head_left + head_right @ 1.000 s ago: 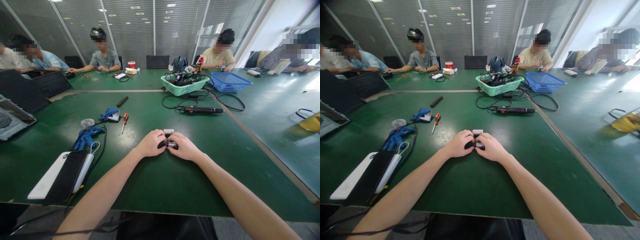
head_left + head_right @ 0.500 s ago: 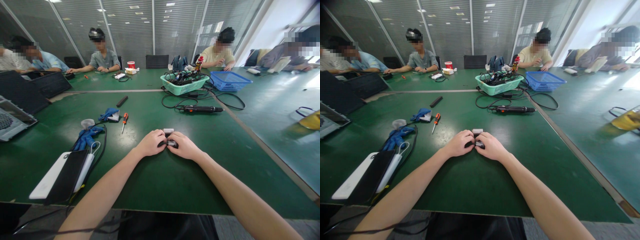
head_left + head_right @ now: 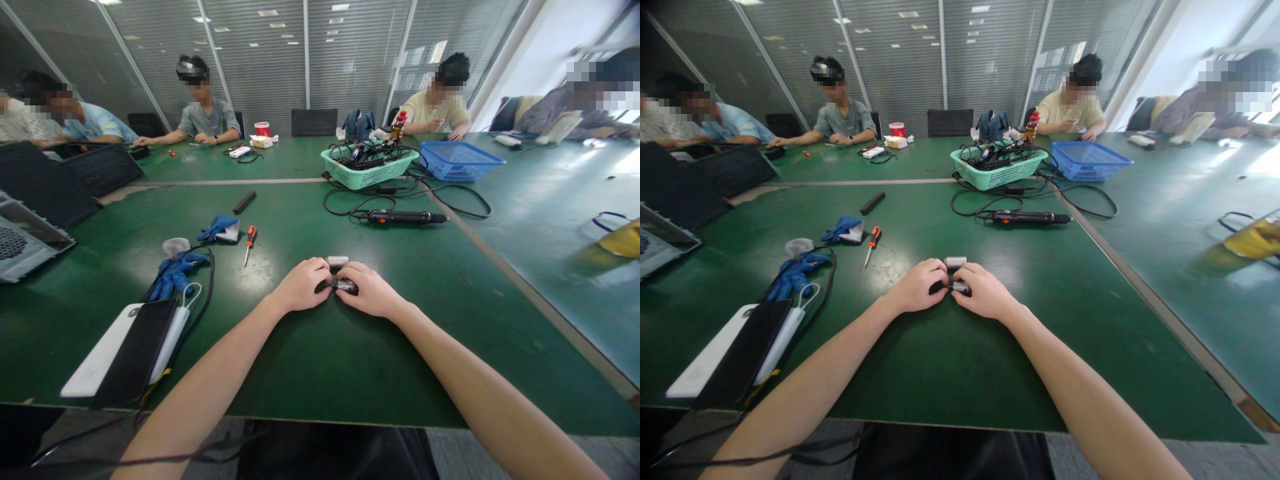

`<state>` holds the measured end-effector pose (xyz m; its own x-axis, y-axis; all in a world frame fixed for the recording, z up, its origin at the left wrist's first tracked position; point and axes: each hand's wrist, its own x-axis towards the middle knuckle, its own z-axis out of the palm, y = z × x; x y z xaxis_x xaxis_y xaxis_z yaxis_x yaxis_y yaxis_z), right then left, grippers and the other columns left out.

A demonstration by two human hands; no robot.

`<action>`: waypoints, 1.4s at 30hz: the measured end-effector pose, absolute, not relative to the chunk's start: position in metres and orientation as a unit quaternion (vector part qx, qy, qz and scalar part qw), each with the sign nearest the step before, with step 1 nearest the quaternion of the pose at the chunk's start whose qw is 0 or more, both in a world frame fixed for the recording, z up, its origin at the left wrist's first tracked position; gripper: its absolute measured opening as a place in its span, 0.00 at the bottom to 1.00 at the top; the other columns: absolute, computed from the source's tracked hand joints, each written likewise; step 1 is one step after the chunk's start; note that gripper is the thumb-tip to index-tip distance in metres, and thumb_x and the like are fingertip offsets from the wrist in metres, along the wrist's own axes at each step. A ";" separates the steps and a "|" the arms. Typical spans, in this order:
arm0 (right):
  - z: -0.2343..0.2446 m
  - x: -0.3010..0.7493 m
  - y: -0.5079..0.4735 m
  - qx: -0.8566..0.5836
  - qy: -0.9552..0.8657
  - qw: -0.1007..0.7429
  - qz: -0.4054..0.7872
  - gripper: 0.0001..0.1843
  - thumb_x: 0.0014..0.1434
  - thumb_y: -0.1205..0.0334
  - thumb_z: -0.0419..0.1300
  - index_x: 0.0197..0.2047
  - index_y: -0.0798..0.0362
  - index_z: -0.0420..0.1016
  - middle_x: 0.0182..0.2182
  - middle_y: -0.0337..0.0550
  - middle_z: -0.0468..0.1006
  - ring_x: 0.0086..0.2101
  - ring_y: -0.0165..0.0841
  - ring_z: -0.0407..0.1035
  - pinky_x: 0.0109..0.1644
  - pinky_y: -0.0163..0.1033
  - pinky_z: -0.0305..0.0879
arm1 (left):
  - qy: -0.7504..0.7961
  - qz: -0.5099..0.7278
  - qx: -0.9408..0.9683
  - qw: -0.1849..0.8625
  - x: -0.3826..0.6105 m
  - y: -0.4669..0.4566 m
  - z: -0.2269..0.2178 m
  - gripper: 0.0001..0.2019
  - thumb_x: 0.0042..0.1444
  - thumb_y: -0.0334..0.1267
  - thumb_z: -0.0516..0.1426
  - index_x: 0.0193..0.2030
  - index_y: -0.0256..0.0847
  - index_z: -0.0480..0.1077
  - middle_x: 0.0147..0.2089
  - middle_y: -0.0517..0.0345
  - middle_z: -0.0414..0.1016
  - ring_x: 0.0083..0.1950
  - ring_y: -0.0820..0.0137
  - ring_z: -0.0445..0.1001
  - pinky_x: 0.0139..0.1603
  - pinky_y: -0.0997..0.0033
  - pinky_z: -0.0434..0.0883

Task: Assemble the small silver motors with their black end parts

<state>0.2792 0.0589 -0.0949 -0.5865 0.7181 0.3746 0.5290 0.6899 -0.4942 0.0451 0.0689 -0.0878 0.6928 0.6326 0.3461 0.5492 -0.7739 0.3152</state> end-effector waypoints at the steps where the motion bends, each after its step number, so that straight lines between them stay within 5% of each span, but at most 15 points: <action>1: -0.095 0.279 0.059 -0.357 -0.875 0.283 0.168 0.10 0.59 0.64 0.63 0.45 0.48 0.74 0.45 0.47 0.76 0.47 0.42 0.71 0.53 0.48 0.70 | 0.323 0.222 0.915 0.093 0.045 0.069 -0.088 0.03 0.60 0.37 0.58 0.39 0.42 0.71 0.47 0.52 0.71 0.51 0.62 0.71 0.53 0.60 0.70; 42: -0.091 0.284 0.059 -0.338 -0.881 0.284 0.171 0.13 0.57 0.65 0.64 0.46 0.48 0.74 0.46 0.47 0.77 0.48 0.42 0.72 0.55 0.49 0.71 | 0.341 0.198 0.914 0.098 0.034 0.070 -0.086 0.05 0.57 0.38 0.61 0.40 0.42 0.72 0.49 0.52 0.71 0.52 0.60 0.70 0.54 0.56 0.68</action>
<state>0.2836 0.0590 -0.0909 -0.6101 0.6927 0.3846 0.4982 0.7129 -0.4936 0.0336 0.0697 -0.0859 0.6891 0.6617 0.2953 0.5841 -0.7484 0.3142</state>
